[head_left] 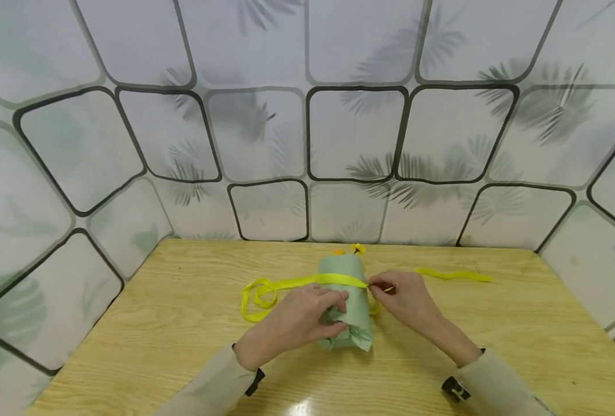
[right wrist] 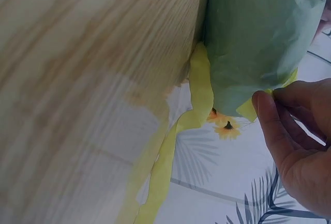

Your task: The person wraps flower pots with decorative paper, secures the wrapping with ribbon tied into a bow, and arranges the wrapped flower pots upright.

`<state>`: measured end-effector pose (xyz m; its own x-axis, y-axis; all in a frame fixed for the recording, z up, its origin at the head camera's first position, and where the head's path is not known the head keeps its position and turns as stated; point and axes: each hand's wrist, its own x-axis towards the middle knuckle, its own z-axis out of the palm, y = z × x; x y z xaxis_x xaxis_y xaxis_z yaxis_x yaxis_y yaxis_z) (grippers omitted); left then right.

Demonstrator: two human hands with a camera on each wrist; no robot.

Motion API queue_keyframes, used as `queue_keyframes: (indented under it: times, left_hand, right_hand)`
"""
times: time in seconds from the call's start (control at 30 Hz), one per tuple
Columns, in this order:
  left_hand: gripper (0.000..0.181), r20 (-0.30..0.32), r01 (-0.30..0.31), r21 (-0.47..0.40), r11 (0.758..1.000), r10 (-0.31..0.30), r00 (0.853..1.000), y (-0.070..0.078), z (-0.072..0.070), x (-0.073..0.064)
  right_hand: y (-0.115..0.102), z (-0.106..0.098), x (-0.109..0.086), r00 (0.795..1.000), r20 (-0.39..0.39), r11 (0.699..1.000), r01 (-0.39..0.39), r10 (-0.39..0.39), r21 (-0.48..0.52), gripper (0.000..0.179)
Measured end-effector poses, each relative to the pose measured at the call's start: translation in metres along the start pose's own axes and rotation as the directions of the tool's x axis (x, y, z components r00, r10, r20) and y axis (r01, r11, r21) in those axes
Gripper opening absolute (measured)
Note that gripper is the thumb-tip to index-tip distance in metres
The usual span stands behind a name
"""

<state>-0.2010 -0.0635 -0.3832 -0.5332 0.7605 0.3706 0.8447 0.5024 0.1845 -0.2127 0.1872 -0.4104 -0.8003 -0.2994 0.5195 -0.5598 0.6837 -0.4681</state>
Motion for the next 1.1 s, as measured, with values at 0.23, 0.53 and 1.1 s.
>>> queue_keyframes:
  times: [0.23, 0.53, 1.1]
  left_hand:
    - [0.035, 0.015, 0.003, -0.001, 1.000, -0.003, 1.000, 0.001, -0.001, -0.001]
    - [0.021, 0.014, 0.012, -0.021, 1.000, -0.011, 1.000, 0.001, -0.001, 0.001]
    - [0.027, -0.022, -0.020, -0.013, 1.000, 0.019, 1.000, 0.000, 0.001, -0.001]
  right_hand:
    - [0.005, -0.007, -0.006, 1.000, -0.019, 1.000, 0.001, -0.002, -0.026, 0.015]
    - [0.008, -0.017, -0.010, 1.000, -0.011, 0.998, -0.023, 0.022, -0.056, 0.015]
    - [0.020, -0.038, -0.022, 0.998, 0.015, 0.993, -0.063, 0.065, -0.101, 0.014]
